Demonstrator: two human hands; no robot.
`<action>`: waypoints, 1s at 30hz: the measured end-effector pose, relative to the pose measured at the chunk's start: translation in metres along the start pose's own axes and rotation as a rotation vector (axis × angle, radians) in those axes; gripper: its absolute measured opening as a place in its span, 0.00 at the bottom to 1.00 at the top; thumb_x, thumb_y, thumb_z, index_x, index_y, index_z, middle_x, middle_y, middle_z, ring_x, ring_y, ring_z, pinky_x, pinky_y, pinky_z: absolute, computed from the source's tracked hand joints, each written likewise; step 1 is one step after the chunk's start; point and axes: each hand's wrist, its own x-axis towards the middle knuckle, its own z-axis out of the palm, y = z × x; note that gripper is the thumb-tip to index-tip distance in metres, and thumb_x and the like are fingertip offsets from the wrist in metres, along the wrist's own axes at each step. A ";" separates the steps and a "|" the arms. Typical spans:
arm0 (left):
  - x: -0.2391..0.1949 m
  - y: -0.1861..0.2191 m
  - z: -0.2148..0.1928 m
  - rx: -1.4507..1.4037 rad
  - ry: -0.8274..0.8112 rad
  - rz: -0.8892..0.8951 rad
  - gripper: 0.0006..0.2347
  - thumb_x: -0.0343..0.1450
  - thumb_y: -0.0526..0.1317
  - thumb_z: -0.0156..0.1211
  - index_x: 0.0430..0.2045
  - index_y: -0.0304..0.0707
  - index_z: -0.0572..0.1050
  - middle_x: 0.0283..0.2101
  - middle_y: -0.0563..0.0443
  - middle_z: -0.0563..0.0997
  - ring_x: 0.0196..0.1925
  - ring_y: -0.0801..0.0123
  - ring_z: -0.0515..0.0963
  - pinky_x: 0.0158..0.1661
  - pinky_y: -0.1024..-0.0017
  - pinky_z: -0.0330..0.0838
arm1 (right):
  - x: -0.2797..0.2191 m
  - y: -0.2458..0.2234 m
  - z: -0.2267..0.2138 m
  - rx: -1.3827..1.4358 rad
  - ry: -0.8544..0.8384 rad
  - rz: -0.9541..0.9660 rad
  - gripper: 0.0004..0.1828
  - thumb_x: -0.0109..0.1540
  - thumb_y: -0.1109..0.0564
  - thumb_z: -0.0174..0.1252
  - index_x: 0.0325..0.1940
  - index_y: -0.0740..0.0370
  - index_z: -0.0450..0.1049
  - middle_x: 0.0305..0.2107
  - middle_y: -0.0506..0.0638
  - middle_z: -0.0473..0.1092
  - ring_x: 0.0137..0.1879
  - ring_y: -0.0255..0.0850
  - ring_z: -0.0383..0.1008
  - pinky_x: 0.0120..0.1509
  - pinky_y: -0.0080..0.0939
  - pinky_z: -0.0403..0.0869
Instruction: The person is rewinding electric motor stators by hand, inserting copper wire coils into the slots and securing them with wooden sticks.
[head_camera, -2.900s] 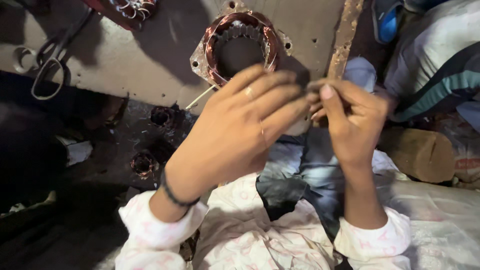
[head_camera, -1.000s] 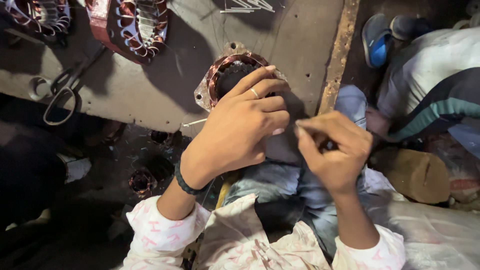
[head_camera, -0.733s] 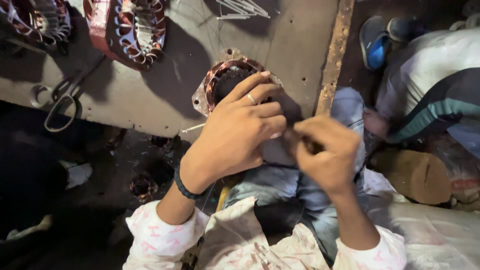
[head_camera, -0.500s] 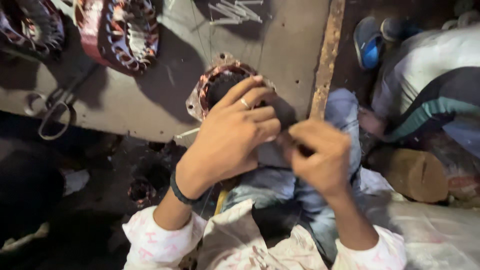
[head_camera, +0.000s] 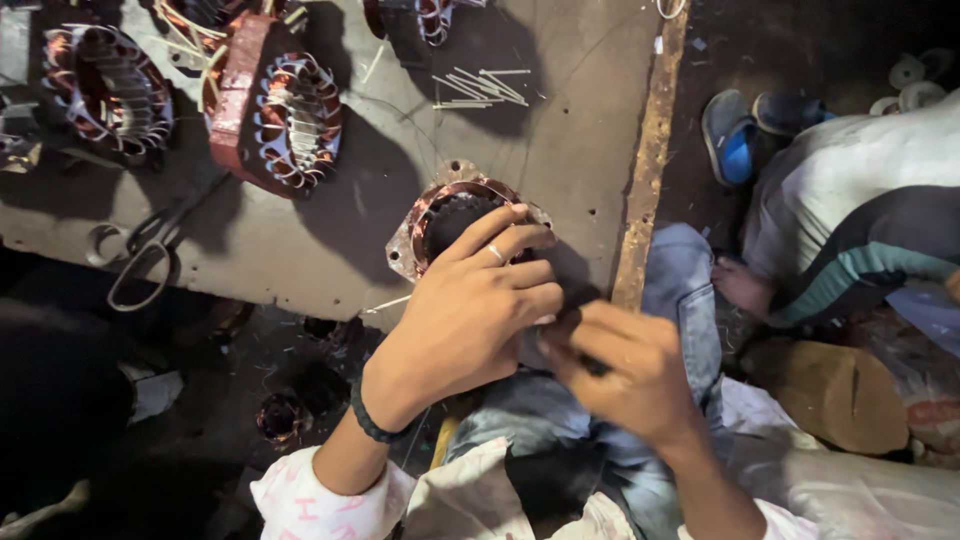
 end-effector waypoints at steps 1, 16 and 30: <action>0.000 -0.001 0.000 -0.010 -0.004 0.002 0.10 0.52 0.35 0.62 0.24 0.39 0.75 0.38 0.51 0.79 0.61 0.54 0.73 0.71 0.54 0.54 | 0.001 0.000 -0.001 0.016 -0.045 -0.074 0.09 0.49 0.64 0.71 0.30 0.64 0.77 0.27 0.50 0.73 0.30 0.37 0.75 0.33 0.36 0.71; 0.000 -0.001 -0.001 0.011 0.009 0.006 0.09 0.54 0.34 0.62 0.26 0.40 0.76 0.36 0.53 0.78 0.60 0.54 0.73 0.70 0.53 0.54 | 0.007 -0.007 -0.003 0.021 0.130 0.110 0.05 0.55 0.67 0.68 0.33 0.65 0.78 0.28 0.50 0.75 0.28 0.38 0.77 0.33 0.35 0.73; 0.001 0.003 0.000 0.042 -0.008 -0.003 0.09 0.54 0.33 0.61 0.26 0.41 0.74 0.37 0.53 0.79 0.61 0.54 0.73 0.70 0.53 0.55 | 0.000 0.004 -0.005 -0.045 -0.019 -0.019 0.05 0.51 0.66 0.65 0.30 0.67 0.76 0.30 0.54 0.76 0.34 0.42 0.77 0.39 0.38 0.74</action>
